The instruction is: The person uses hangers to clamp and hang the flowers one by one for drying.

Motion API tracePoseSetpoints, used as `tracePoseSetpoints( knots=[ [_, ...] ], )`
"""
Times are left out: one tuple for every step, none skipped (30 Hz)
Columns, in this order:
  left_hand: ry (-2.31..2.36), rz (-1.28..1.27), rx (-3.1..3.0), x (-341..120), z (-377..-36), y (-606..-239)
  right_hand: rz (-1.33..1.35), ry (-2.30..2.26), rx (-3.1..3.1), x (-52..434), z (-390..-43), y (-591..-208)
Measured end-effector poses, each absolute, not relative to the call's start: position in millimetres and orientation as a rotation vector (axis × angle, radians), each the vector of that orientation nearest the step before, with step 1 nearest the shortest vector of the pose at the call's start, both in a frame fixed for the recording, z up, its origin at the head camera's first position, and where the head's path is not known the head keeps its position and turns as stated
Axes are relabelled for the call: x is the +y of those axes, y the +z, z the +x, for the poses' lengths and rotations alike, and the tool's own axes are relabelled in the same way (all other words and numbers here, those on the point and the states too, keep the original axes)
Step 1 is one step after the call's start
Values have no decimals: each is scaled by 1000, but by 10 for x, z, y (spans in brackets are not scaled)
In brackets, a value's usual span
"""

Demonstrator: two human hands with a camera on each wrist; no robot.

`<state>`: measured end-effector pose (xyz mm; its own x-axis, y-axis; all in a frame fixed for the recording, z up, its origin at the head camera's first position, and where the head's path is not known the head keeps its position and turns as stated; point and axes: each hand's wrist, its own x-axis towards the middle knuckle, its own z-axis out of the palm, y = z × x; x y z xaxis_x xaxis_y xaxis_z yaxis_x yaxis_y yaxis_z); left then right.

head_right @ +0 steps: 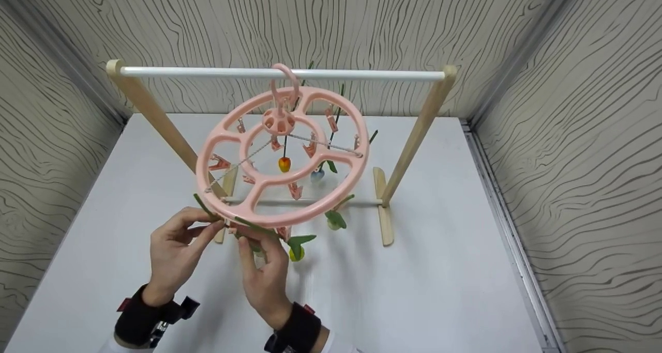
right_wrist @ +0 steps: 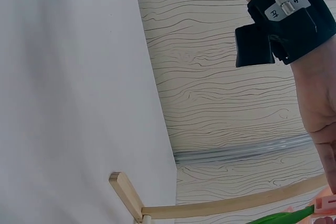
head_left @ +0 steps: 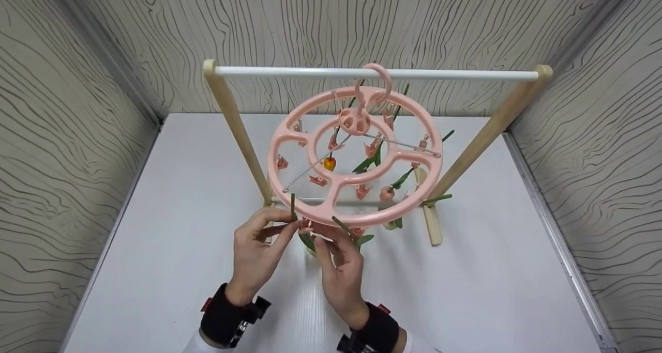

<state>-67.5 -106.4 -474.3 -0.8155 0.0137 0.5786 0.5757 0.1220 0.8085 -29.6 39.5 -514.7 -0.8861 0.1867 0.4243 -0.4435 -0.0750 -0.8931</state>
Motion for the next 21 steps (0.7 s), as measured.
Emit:
tracePoseSetpoints(
  knots=[
    [-1739,-566,-1973,-1069,-678,-4746,278,2009,-1793,410,-280,-5161],
    [-1737,-565,-1973,-1073,-682,-4748,279,2007,-1803,427,-264,-5175],
    [-1735,-563,-1974,-1078,-686,-4750,284,2007,-1812,447,-248,-5187],
    [-1733,-558,-1975,-1083,-689,-4754,296,2005,-1822,470,-232,-5198],
    [-1731,-556,-1975,-1087,-693,-4756,305,2005,-1837,495,-214,-5208],
    [-1728,-552,-1978,-1089,-697,-4757,320,2004,-1853,524,-198,-5219],
    [-1725,-546,-1983,-1091,-702,-4758,339,1998,-1870,555,-182,-5233],
    [-1719,-543,-1987,-1094,-705,-4762,357,1990,-1891,589,-165,-5249],
    [-1713,-538,-1991,-1097,-708,-4767,374,1979,-1912,626,-148,-5265],
    [-1709,-535,-1993,-1099,-710,-4772,387,1965,-1933,665,-131,-5286],
    [-1707,-533,-1995,-1101,-714,-4776,402,1945,-1951,706,-118,-5310],
    [-1703,-528,-1997,-1102,-716,-4780,411,1926,-1972,751,-103,-5335],
    [-1702,-525,-1998,-1103,-719,-4785,413,1913,-1993,798,-91,-5360],
    [-1700,-520,-1999,-1104,-721,-4789,418,1899,-2013,848,-81,-5384],
    [-1701,-514,-1997,-1105,-724,-4792,425,1888,-2028,898,-75,-5407],
    [-1700,-508,-1998,-1105,-726,-4796,431,1877,-2042,951,-69,-5431],
    [-1698,-502,-2000,-1105,-729,-4798,446,1861,-2048,1003,-66,-5455],
    [-1694,-497,-2002,-1105,-731,-4801,449,1849,-2062,1055,-65,-5475],
    [-1694,-493,-2004,-1105,-731,-4805,457,1830,-2068,1105,-67,-5495],
    [-1691,-488,-2008,-1105,-731,-4809,461,1809,-2074,1156,-69,-5514],
    [-1688,-484,-2013,-1105,-730,-4813,459,1791,-2080,1205,-71,-5532]
  ],
)
